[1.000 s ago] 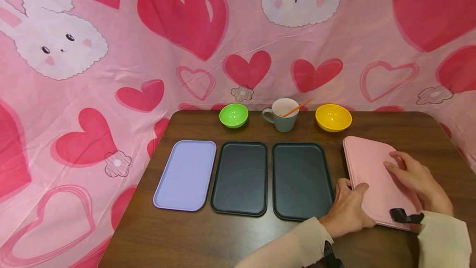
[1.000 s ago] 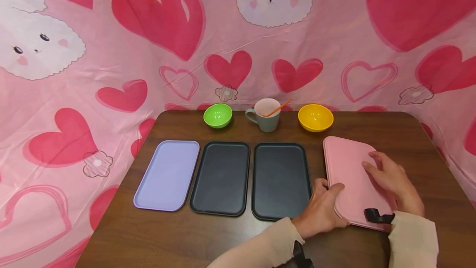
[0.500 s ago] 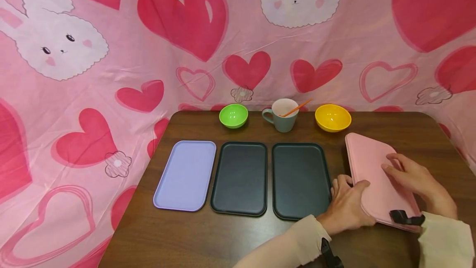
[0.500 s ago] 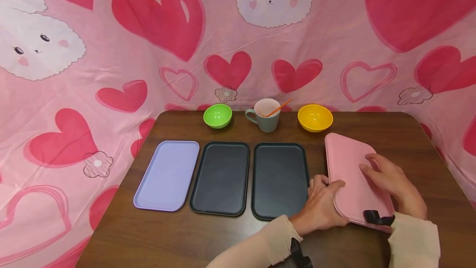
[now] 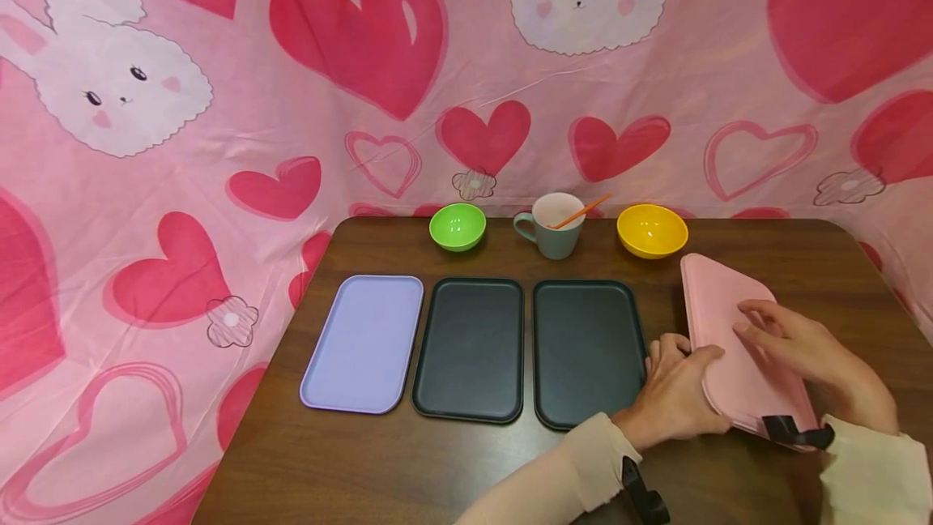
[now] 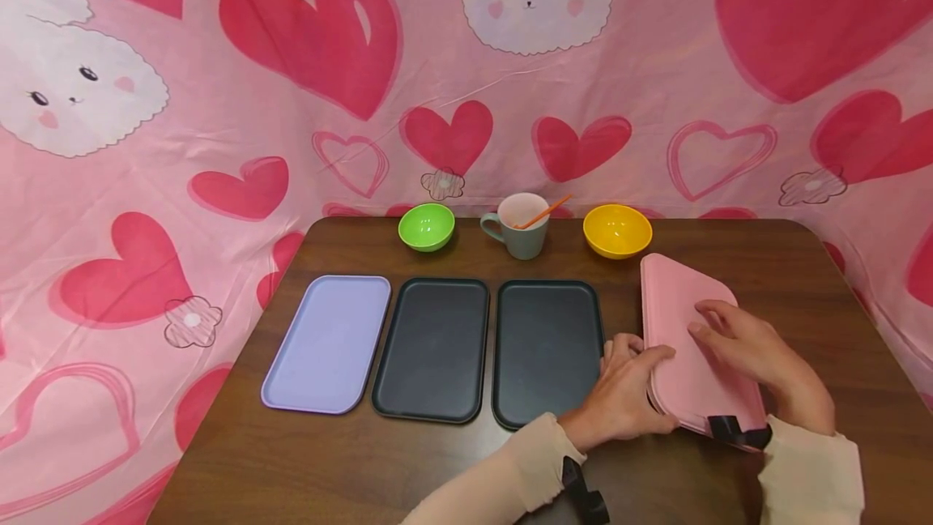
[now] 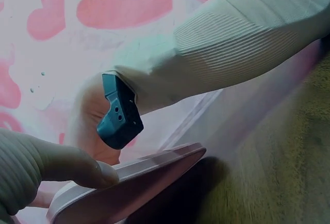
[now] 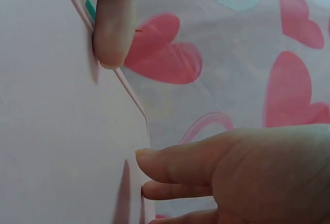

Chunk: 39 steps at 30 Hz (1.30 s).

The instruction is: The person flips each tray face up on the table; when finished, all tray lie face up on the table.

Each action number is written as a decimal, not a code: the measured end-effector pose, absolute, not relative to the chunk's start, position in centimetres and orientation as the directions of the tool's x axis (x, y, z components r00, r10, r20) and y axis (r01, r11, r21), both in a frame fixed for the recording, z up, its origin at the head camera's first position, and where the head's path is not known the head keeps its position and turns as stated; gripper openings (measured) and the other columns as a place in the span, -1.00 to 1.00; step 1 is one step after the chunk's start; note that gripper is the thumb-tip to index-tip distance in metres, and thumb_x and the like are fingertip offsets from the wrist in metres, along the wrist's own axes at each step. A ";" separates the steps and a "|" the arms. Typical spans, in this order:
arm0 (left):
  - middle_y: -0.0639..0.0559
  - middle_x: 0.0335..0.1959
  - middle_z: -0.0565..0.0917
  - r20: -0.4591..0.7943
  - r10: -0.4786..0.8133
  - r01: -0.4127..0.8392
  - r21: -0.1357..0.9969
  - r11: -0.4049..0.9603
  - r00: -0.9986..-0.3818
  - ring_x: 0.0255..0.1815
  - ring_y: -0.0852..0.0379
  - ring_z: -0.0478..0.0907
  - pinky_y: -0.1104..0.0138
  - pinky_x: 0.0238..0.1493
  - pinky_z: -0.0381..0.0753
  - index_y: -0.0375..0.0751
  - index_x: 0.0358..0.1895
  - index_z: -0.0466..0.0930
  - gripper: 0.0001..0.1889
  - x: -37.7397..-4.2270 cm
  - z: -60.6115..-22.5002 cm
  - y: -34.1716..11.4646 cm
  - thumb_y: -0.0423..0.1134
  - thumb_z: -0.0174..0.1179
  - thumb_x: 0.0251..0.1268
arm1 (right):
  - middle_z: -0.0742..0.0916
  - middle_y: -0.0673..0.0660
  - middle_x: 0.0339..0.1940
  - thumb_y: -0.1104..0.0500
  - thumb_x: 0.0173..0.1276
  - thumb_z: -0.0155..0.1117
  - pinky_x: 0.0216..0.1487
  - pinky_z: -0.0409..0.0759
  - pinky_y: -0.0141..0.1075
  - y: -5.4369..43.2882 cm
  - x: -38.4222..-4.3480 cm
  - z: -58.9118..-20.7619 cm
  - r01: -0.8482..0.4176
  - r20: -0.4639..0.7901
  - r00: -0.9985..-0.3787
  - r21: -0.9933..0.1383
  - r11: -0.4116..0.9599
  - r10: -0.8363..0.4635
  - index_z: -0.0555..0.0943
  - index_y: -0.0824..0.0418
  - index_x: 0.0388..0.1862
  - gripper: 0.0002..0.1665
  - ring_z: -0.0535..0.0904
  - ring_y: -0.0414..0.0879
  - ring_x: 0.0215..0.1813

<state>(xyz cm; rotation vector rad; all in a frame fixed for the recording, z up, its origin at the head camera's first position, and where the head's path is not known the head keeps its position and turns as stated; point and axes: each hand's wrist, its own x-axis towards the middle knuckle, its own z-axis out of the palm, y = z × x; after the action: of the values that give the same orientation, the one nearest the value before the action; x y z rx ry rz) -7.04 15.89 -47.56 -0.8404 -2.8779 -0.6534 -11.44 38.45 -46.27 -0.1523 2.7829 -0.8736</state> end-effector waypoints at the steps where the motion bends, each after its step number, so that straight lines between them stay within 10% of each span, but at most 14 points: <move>1: 0.19 -0.04 0.39 0.184 0.501 0.531 0.378 0.758 -0.846 0.00 0.34 0.18 0.55 -0.20 0.08 0.31 0.23 0.53 -0.19 -7.0 -47.5 15.9 0.16 0.61 -0.30 | 0.41 0.72 0.27 -0.08 0.56 0.01 0.00 0.45 0.39 38.4 -11.4 -46.2 -0.049 -0.162 -0.972 -0.574 0.817 -0.172 0.27 0.49 0.40 -0.27 0.39 0.63 0.16; 16: 0.25 -0.07 0.45 0.149 0.545 0.553 0.411 0.725 -0.825 -0.04 0.34 0.17 0.56 -0.14 0.11 0.31 0.23 0.53 -0.26 -7.2 -46.3 15.5 0.15 0.57 -0.17 | 0.35 0.71 0.35 -0.11 0.57 -0.01 0.05 0.33 0.50 37.5 -11.1 -45.1 -0.059 -0.164 -0.969 -0.575 0.816 -0.185 0.25 0.42 0.45 -0.26 0.29 0.66 0.26; 34: 0.21 0.11 0.40 0.215 0.615 0.645 0.380 0.663 -0.759 0.03 0.34 0.17 0.57 -0.05 0.09 0.31 0.22 0.53 -0.34 -6.4 -44.9 14.9 0.19 0.48 -0.04 | 0.50 0.65 0.26 0.00 0.51 0.14 -0.14 0.62 0.21 37.0 -10.2 -44.1 -0.155 -0.028 -0.978 -0.569 0.808 -0.208 0.38 0.38 0.37 -0.37 0.50 0.60 0.14; 39: 0.21 0.14 0.41 0.241 0.632 0.670 0.381 0.636 -0.737 0.06 0.34 0.19 0.58 -0.03 0.10 0.30 0.24 0.52 -0.35 -6.1 -44.5 14.7 0.15 0.47 -0.01 | 0.56 0.59 0.23 0.02 0.49 0.19 -0.28 0.58 -0.34 37.0 -9.8 -43.7 -0.165 0.011 -0.981 -0.579 0.799 -0.195 0.42 0.31 0.35 -0.42 0.58 -0.52 -0.17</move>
<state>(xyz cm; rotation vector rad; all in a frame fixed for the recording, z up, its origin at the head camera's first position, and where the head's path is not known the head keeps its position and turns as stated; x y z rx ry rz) -6.15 14.74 -44.45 -1.1022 -2.7643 -0.6976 -9.81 37.00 -43.69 -0.2937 2.9325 -0.9362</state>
